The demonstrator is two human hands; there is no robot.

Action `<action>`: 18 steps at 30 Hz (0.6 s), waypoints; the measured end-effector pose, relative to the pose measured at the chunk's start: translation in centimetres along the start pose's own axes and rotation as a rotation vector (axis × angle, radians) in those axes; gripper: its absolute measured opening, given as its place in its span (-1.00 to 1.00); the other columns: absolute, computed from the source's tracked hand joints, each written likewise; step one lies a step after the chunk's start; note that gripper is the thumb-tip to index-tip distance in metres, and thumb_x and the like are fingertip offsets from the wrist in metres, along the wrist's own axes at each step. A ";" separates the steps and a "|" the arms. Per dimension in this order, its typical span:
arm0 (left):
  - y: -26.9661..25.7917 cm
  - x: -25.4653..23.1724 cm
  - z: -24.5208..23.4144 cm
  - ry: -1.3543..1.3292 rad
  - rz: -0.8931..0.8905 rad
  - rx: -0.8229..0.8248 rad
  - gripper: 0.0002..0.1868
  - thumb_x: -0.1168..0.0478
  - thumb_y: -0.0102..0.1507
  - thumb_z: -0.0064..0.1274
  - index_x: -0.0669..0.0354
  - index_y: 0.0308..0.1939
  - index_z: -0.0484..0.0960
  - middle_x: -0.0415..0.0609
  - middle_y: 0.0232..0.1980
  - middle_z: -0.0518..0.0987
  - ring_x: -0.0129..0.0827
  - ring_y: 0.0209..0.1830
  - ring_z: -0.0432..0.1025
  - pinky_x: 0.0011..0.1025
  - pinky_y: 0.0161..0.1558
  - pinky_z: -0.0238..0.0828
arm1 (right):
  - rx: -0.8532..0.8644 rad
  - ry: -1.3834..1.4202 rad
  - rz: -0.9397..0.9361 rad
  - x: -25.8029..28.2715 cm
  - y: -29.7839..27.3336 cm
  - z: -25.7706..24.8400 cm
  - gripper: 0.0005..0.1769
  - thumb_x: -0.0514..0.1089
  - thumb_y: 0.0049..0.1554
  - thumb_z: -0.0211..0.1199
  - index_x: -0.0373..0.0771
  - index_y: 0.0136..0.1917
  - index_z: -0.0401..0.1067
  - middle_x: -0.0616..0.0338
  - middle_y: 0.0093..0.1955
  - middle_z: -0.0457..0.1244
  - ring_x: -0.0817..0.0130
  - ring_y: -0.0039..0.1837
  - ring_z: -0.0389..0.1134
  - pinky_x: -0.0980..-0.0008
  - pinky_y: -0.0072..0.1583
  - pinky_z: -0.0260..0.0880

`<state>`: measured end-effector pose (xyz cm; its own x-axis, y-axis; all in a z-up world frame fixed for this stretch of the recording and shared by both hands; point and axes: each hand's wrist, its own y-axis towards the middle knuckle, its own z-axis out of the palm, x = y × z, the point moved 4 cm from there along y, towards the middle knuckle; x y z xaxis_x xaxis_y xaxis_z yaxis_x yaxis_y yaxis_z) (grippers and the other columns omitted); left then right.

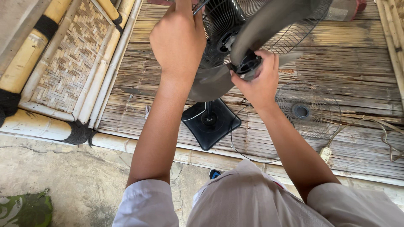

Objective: The person unplugs a standing fan and uses a screwdriver to loosen screws on the front grille. They remove the front grille, unscrew the fan blade nut, and take off the blade and rear grille, leaving the motor housing exposed.

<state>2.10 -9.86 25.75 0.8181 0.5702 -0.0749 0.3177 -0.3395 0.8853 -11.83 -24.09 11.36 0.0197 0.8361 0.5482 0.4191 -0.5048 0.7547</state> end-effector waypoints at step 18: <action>-7.2 -0.6 -4.0 -0.112 0.112 -0.201 -0.71 0.21 0.42 0.17 0.20 0.18 0.53 0.06 0.45 0.32 0.07 0.46 0.15 0.13 0.55 -0.13 | -0.044 0.780 0.759 -18.1 -16.3 -4.1 -0.29 -0.22 0.01 0.62 -0.24 0.21 0.17 0.15 0.11 0.24 0.50 0.00 0.32 0.53 -0.09 0.33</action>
<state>-2.57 -4.80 21.27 0.8942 0.4476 -0.0115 0.1294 -0.2337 0.9637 -22.77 -31.84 -9.35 -0.3280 -0.0556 0.9430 0.5078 -0.8521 0.1263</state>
